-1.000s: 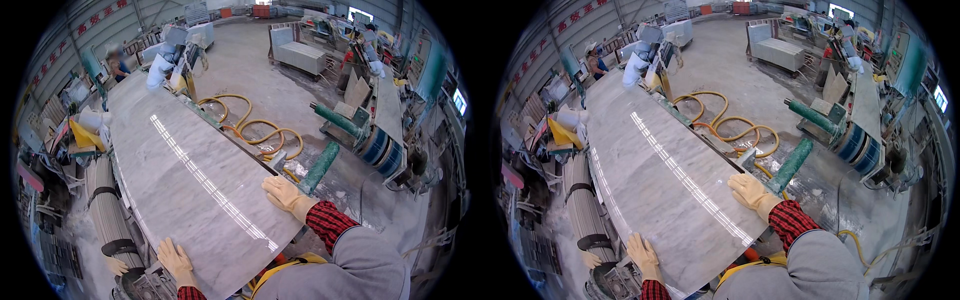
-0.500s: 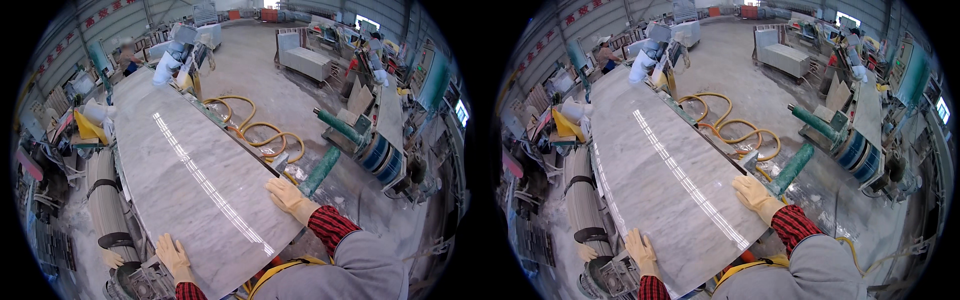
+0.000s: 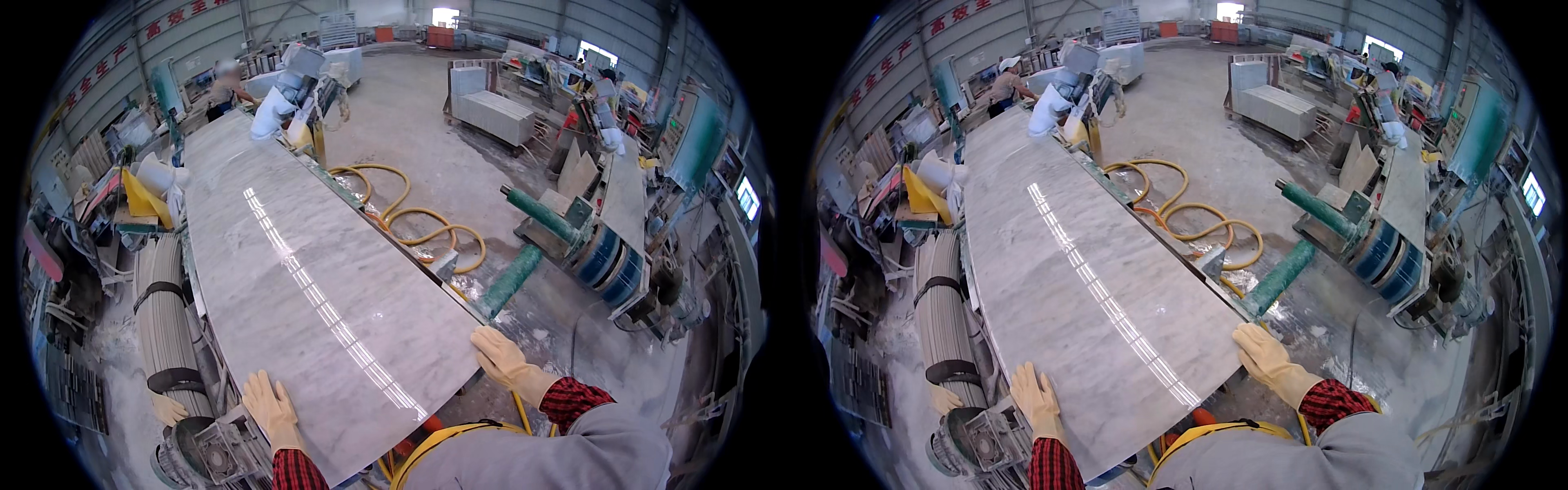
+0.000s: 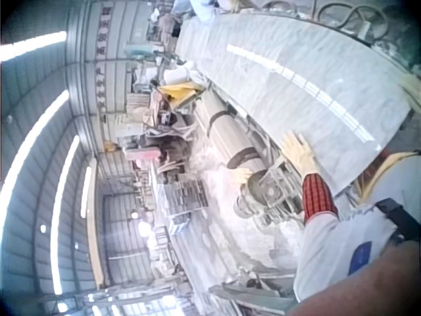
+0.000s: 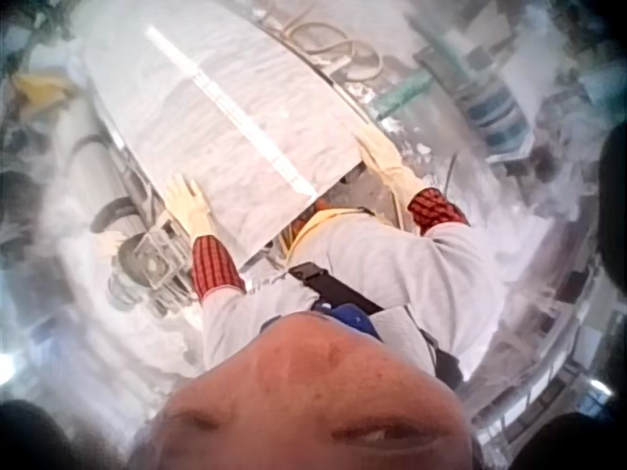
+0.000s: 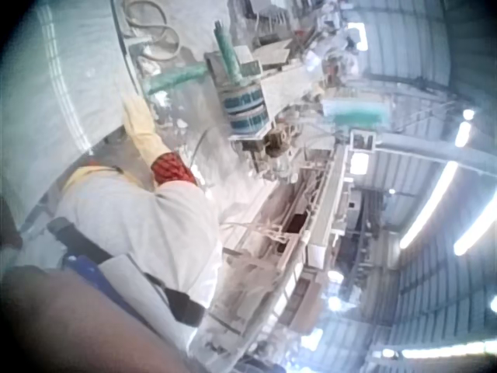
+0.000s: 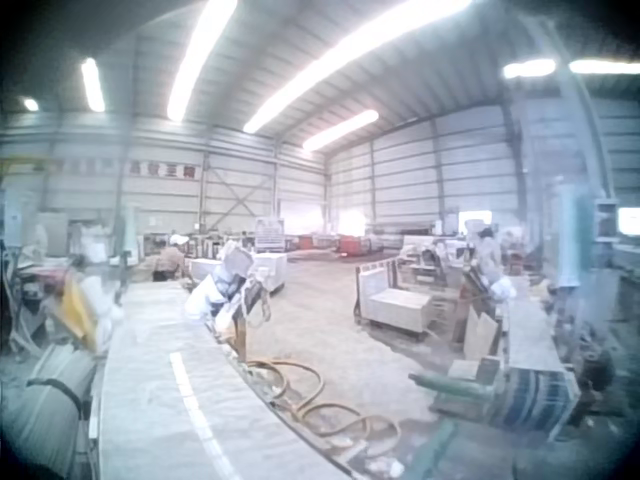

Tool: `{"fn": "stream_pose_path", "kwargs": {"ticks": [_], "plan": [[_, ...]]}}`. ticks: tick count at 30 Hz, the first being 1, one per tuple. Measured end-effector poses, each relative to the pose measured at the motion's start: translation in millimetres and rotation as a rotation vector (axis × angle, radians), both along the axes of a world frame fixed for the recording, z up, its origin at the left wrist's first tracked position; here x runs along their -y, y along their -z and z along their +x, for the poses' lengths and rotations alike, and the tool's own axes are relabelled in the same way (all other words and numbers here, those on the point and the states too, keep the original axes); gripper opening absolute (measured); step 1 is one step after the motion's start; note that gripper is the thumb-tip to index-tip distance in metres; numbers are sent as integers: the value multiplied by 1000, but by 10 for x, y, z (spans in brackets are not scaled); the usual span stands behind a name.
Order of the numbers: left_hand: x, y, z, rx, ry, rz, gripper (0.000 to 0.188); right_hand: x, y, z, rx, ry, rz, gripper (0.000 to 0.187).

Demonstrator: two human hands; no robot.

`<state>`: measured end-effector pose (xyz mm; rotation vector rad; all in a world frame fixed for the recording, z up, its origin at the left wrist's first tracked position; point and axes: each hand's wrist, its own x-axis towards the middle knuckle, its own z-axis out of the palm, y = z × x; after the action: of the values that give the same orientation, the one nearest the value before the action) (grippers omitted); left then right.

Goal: The person repeatedly picks up large rectangular stone slabs from a conveyor belt and places them onto a nearby stack. The worker handles each slab by hand, lifting and positioning it carefully to align with the others in the pile.

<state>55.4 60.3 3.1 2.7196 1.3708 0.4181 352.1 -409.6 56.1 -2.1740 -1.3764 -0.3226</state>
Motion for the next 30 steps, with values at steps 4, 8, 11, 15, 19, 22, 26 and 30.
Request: {"fn": "stream_pose_path", "kwargs": {"ticks": [4, 8, 11, 15, 19, 22, 26, 30], "plan": [[24, -25, 25, -29, -13, 1, 54, 188, 123, -65, 55, 11, -2, 46], [22, -6, 7, -35, -4, -10, 54, 307, 178, -133, 24, 27, 3, 50], [15, 10, -15, -39, 0, -14, 54, 363, 192, -184, -13, 39, -7, 52], [22, 44, -28, -31, 0, 1, 54, 379, 198, -210, -26, 42, 3, 52], [17, 88, -34, -24, 1, -1, 53, 390, 202, -234, -36, 52, -1, 52], [16, 122, -50, -11, 1, 12, 53, 388, 197, -246, -48, 61, -6, 50], [42, 110, -66, 1, -1, 31, 52, 378, 171, -283, -66, 79, -5, 49], [61, 94, -79, 1, 1, 26, 53, 363, 129, -320, -102, 92, -6, 49]]}}
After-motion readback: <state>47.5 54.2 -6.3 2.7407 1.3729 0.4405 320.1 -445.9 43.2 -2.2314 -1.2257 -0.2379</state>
